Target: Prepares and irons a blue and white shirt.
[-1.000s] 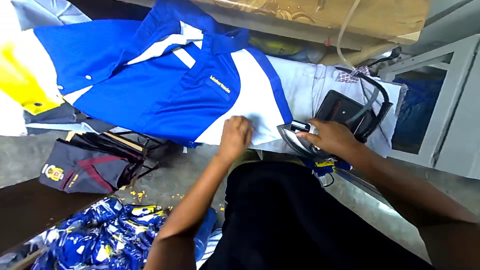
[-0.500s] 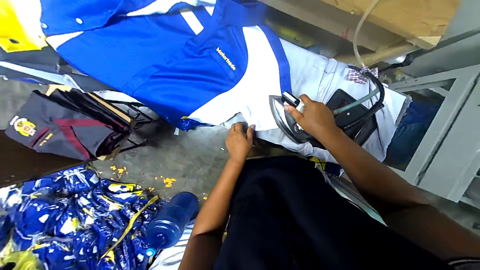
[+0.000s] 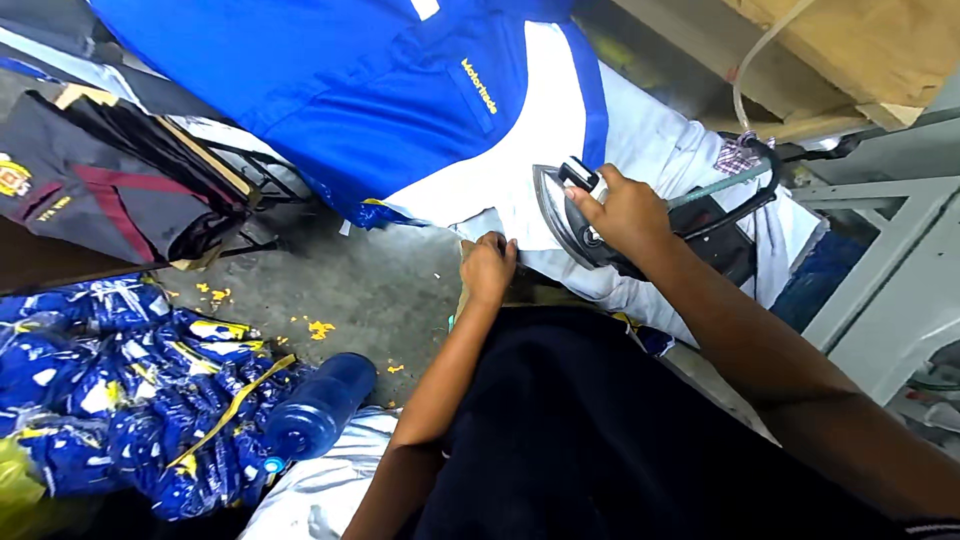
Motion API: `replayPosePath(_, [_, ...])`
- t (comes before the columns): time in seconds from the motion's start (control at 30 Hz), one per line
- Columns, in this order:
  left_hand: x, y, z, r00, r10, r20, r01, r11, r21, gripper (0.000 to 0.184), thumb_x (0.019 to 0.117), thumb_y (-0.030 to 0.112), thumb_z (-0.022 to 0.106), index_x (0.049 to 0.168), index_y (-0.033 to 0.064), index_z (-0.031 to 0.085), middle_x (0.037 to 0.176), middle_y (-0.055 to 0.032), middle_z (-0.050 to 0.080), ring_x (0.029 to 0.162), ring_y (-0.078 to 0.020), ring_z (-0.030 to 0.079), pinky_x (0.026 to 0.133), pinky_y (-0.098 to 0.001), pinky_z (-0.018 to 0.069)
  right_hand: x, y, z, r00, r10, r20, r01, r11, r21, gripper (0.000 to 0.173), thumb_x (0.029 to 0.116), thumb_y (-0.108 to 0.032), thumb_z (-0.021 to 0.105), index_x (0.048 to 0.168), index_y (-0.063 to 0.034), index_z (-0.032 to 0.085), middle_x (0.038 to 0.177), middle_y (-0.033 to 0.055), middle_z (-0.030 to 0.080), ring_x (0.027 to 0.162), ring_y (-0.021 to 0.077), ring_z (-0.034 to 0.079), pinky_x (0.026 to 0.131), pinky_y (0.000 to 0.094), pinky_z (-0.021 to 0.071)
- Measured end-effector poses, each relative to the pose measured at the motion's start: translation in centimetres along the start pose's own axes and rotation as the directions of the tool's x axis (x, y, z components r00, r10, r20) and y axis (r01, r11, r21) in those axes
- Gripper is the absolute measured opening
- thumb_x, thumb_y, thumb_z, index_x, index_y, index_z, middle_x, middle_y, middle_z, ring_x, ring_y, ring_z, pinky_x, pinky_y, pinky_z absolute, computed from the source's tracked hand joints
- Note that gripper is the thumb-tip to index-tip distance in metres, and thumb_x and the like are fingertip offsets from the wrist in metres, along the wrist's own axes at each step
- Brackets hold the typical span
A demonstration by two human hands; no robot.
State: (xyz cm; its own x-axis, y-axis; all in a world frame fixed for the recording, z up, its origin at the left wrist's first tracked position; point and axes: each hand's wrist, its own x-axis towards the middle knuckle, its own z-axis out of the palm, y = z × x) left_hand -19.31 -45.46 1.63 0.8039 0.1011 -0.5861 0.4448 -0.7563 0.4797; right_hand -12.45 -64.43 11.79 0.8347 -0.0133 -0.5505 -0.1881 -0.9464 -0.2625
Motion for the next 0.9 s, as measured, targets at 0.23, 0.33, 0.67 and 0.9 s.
replayPosePath(0.23, [-0.1,-2.2,1.3,1.0,0.025,-0.017,-0.03,0.914,-0.404,0.025,0.1042,0.021,0.059,0.103,-0.0031,0.065,0.084,-0.0161,0.064,0.075,-0.0271,0.062,0.074,-0.0497,0.051,-1.2,0.6,0.8,0.987,-0.157,0.029,0.159,0.985,-0.072,0.062,0.1024,-0.055,0.055,0.128,0.0009,0.064,0.102,0.0274,0.071,0.096,0.0488,0.07,0.078,0.0654,0.0532])
replayPosePath(0.33, [-0.4,-2.4,1.7,1.0,0.01,-0.03,-0.024,0.863,-0.505,0.025,0.1048,0.021,0.059,0.104,-0.003,0.064,0.084,-0.0119,0.062,0.072,-0.0185,0.058,0.072,-0.0396,0.0496,0.1,-1.5,0.4,0.985,-0.163,0.049,0.167,0.983,-0.08,0.062,0.103,-0.057,0.053,0.13,-0.0022,0.062,0.102,0.0249,0.071,0.097,0.0461,0.07,0.079,0.0632,0.0535])
replayPosePath(0.67, [-0.1,-2.9,2.8,0.995,0.024,-0.101,-0.078,0.815,-0.574,0.023,0.1024,0.017,0.061,0.103,-0.0057,0.065,0.082,-0.0101,0.064,0.073,-0.0139,0.059,0.074,-0.0345,0.0506,-2.1,1.1,1.9,0.936,-0.336,0.101,0.349,0.924,-0.154,0.062,0.1016,-0.056,0.055,0.124,-0.0001,0.066,0.098,0.0263,0.072,0.092,0.0479,0.071,0.076,0.065,0.0536])
replayPosePath(0.9, [0.4,-3.5,1.3,0.987,0.069,-0.146,-0.127,0.888,-0.442,0.025,0.1027,0.02,0.059,0.106,-0.0042,0.066,0.089,-0.0146,0.068,0.081,-0.024,0.066,0.08,-0.0477,0.0533,-1.4,-2.2,1.3,0.942,-0.306,0.138,0.325,0.934,-0.147,0.061,0.1034,-0.057,0.052,0.128,-0.0024,0.063,0.103,0.0242,0.071,0.099,0.0447,0.07,0.08,0.0626,0.0529])
